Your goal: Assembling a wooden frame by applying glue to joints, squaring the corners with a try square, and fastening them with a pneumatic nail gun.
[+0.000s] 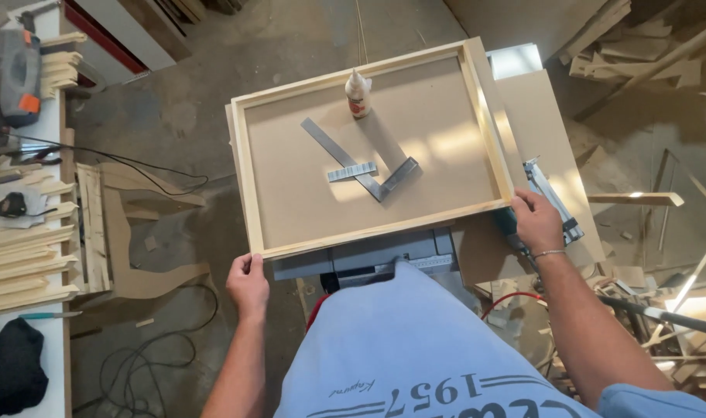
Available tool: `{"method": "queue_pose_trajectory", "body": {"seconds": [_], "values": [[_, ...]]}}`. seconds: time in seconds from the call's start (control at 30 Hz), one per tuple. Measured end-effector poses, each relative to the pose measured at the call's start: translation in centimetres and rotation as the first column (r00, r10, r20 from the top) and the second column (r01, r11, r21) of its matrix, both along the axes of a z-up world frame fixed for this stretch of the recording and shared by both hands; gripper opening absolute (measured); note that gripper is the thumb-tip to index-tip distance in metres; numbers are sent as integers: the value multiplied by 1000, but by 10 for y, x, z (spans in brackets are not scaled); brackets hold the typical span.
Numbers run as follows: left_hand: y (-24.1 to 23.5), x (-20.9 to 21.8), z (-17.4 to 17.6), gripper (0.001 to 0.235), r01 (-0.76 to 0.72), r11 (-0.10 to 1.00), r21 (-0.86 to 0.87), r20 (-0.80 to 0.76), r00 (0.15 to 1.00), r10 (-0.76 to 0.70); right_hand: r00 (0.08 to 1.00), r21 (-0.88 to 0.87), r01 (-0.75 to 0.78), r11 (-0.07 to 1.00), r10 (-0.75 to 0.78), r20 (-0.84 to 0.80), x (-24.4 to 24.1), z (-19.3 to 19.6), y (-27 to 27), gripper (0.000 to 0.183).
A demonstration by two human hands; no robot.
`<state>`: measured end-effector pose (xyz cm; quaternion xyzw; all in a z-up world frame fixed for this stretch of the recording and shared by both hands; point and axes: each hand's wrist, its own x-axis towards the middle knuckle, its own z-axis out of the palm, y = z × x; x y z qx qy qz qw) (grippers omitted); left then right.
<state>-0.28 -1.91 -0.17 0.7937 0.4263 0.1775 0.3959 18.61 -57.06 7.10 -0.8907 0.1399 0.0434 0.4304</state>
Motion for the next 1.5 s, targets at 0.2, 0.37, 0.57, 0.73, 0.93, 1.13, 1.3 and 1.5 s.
{"method": "queue_pose_trajectory", "body": {"seconds": [0.2, 0.37, 0.57, 0.73, 0.93, 1.13, 1.3, 1.5], "values": [[-16, 3, 89, 9, -4, 997, 81, 368, 930, -26, 978, 351, 99, 931, -156, 137, -4, 80, 17, 29], [-19, 23, 182, 21, 51, 977, 206, 539, 828, -156, 917, 398, -113, 910, -58, 394, 4, 149, 17, 34], [23, 72, 218, 33, 164, 892, 421, 727, 528, -440, 678, 194, -451, 871, 193, 709, 43, 179, 18, 25], [44, 97, 238, 30, 169, 875, 453, 691, 554, -465, 634, 25, -444, 895, 295, 715, 69, 195, 40, 31], [64, 109, 238, 39, 199, 857, 476, 646, 583, -494, 430, -139, -432, 891, 339, 837, 101, 178, 49, 25], [94, 115, 240, 33, 328, 796, 508, 584, 549, -598, 394, -231, -365, 902, 374, 840, 120, 177, 38, 18], [95, 122, 267, 27, 309, 818, 485, 561, 608, -562, 419, -191, -410, 892, 370, 829, 128, 188, 43, 16], [105, 141, 287, 24, 290, 799, 527, 526, 627, -575, 395, -251, -424, 870, 427, 813, 150, 203, 46, 17]]}}
